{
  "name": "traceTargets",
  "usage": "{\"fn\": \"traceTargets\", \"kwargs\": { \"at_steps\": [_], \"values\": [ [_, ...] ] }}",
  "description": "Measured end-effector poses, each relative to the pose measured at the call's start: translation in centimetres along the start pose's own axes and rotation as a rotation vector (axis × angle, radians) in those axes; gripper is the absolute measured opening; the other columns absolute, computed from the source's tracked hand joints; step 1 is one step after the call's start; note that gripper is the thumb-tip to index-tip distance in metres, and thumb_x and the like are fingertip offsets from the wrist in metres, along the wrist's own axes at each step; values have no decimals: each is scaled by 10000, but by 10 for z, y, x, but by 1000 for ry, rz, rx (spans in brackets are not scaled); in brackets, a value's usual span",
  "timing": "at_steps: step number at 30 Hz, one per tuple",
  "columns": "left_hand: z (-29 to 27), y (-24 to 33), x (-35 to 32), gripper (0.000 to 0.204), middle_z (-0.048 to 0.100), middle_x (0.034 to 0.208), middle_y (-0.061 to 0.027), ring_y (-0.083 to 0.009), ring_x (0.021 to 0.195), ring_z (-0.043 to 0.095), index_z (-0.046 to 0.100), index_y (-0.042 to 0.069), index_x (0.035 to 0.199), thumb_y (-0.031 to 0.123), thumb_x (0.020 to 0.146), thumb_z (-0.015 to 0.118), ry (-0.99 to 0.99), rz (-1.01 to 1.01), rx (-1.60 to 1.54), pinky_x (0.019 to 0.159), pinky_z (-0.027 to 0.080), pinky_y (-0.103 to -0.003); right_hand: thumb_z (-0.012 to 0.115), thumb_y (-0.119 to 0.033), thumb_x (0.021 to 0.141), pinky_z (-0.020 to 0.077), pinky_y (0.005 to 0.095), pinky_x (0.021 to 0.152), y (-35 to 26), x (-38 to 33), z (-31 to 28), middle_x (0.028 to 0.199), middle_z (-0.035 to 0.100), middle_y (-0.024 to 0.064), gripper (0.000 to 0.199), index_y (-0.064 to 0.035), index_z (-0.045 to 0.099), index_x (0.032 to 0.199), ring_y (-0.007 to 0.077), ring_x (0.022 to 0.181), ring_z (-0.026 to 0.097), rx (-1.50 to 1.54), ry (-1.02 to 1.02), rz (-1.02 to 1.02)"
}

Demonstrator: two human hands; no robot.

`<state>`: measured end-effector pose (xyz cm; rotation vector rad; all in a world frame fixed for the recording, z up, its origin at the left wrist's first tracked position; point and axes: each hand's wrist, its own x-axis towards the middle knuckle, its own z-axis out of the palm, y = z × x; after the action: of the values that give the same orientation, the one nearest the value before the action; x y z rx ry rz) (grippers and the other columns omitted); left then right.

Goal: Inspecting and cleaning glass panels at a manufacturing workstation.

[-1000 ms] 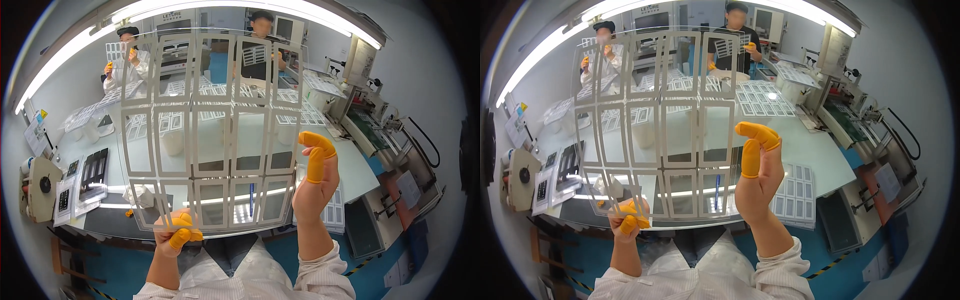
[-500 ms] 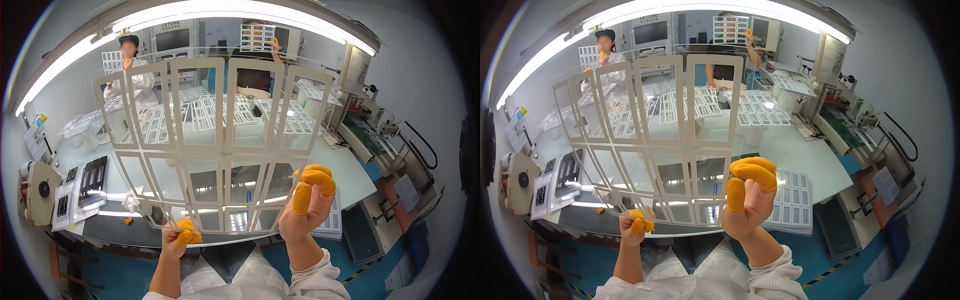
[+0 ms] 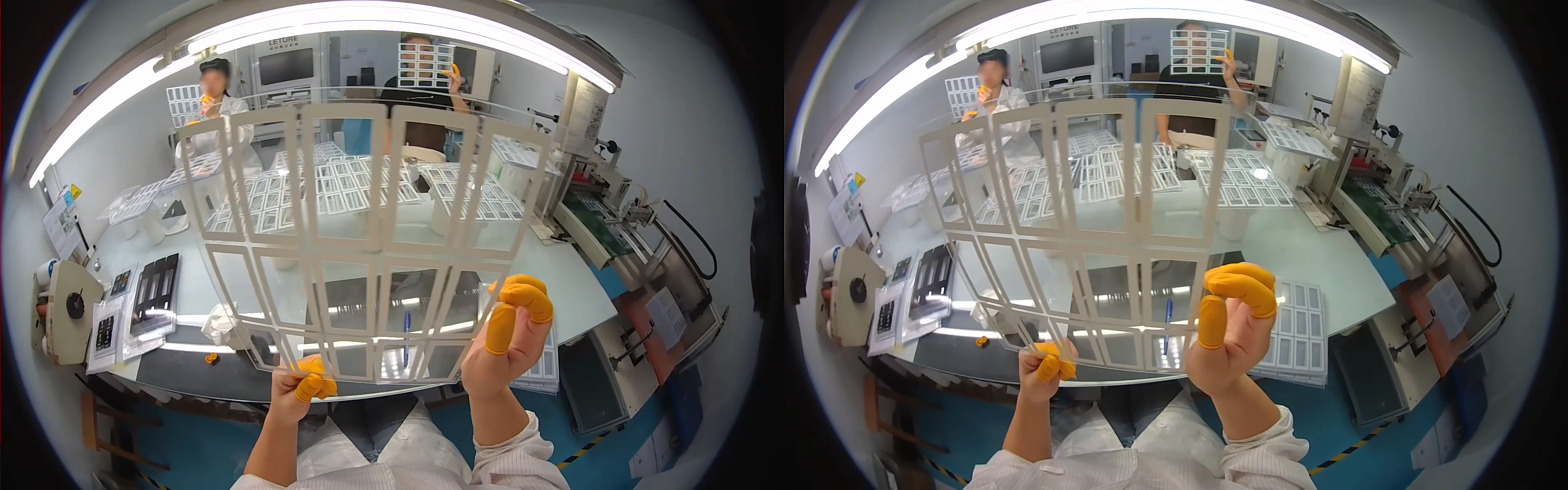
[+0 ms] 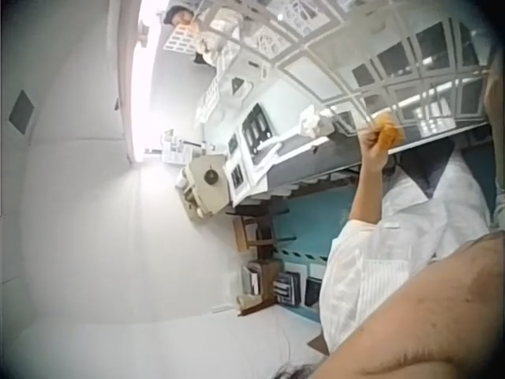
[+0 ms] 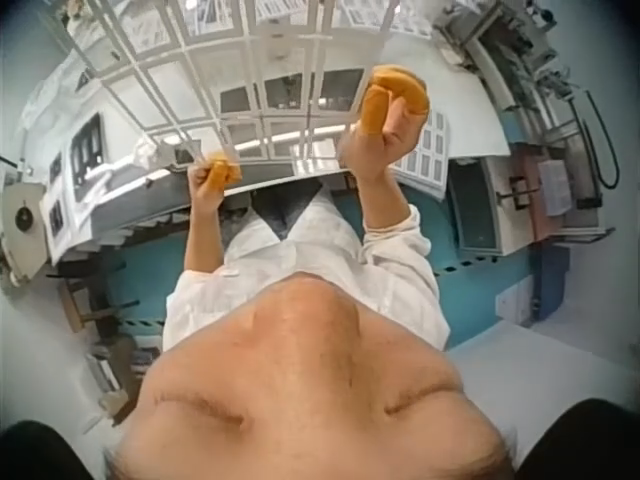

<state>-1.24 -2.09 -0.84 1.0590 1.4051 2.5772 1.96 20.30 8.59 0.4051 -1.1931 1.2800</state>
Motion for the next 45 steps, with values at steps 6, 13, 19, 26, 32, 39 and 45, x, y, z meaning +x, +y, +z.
{"fn": "traceTargets", "kwargs": {
  "at_steps": [6,13,19,26,32,39,45],
  "values": [
    [10,-3,-5,200,551,681,-92,-135,580,488,601,-21,749,169,807,627,-83,28,87,494,393,-239,503,-154,880,346,323,886,10,-2,-27,1014,518,66,207,-39,483,1051,144,941,482,20,39,80],
    [7,-6,-16,114,563,715,-84,-176,627,523,593,0,835,100,793,629,-165,136,307,555,422,-255,458,-179,908,335,311,850,16,-9,-29,981,498,57,215,-29,495,1058,140,894,439,-38,55,70],
    [13,-4,-18,90,590,737,-85,-232,634,549,595,18,823,91,788,632,-239,139,436,554,429,-279,464,-173,909,338,282,868,14,-8,-35,1024,510,69,229,-22,491,1079,138,951,466,10,55,98],
    [13,-5,-23,106,589,760,-85,-232,646,549,597,17,838,100,786,637,-238,108,406,563,426,-278,483,-198,901,331,273,890,18,-9,-41,1032,516,68,256,-24,497,1089,139,974,474,9,30,141],
    [12,-5,-26,119,587,790,-89,-226,667,554,596,11,857,108,796,627,-204,103,337,595,433,-276,487,-260,899,328,270,874,14,-10,-36,1012,531,52,278,-37,533,1058,139,955,476,108,34,222],
    [4,-9,-23,120,554,765,-92,-165,639,493,593,-26,837,90,809,606,-159,5,150,564,415,-252,507,-261,890,346,274,790,20,-10,-23,880,579,39,214,-64,567,946,115,828,498,-37,55,489],
    [5,-23,-21,162,511,731,-62,-109,593,461,560,-14,825,142,823,606,30,-387,-221,536,394,-217,539,-130,871,379,229,751,22,-13,-15,867,557,52,133,-10,536,929,102,769,487,2,107,462]
  ]
}}
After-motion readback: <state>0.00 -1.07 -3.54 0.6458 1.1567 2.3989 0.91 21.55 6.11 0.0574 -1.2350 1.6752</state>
